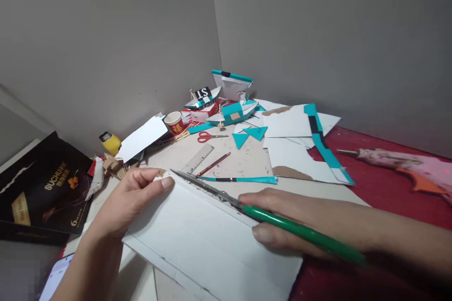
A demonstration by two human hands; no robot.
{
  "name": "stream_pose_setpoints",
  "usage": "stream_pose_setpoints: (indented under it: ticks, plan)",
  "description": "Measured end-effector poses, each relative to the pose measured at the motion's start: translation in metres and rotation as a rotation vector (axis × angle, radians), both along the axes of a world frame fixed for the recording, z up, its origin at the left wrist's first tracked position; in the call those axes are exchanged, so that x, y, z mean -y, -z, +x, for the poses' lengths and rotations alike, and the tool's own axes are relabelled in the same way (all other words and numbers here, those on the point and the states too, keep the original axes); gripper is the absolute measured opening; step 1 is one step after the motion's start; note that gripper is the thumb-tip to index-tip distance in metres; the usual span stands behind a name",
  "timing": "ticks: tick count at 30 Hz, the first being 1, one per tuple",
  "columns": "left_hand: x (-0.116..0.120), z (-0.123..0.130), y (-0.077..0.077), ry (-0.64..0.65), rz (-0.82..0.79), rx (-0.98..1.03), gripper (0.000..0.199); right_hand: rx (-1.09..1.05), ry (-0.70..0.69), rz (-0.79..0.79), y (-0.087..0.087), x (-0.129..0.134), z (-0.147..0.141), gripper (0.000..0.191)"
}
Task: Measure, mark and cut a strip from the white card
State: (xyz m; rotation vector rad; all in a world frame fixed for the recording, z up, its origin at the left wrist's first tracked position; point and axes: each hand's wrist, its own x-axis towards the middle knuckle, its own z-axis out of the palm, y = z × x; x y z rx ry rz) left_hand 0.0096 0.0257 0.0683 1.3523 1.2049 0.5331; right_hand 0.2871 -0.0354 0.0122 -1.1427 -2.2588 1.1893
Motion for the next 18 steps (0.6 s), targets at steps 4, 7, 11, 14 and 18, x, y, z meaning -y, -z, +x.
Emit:
stream_pose_setpoints:
  ticks: [4, 7, 11, 14, 18]
  plan:
    - [0.0003, 0.0013, -0.0010, 0.011, -0.005, 0.008, 0.034, 0.004, -0.039, -0.004, -0.0037, 0.0006, 0.0007, 0.050]
    - [0.0000, 0.0016, -0.0007, 0.017, -0.012, 0.019, 0.032, -0.018, -0.072, -0.018, -0.0019, 0.0009, 0.0002, 0.047]
    - [-0.0017, 0.0012, 0.0011, 0.024, -0.021, 0.036, 0.032, -0.046, -0.067, -0.042, -0.0012, 0.0003, -0.0006, 0.045]
    - [-0.0023, 0.0013, 0.0024, 0.033, -0.027, 0.045, 0.032, -0.064, -0.101, -0.061, -0.0004, -0.0008, -0.0012, 0.046]
    - [-0.0012, 0.0007, 0.0031, 0.042, -0.029, 0.051, 0.032, -0.037, -0.092, -0.058, 0.0040, 0.0027, -0.0026, 0.053]
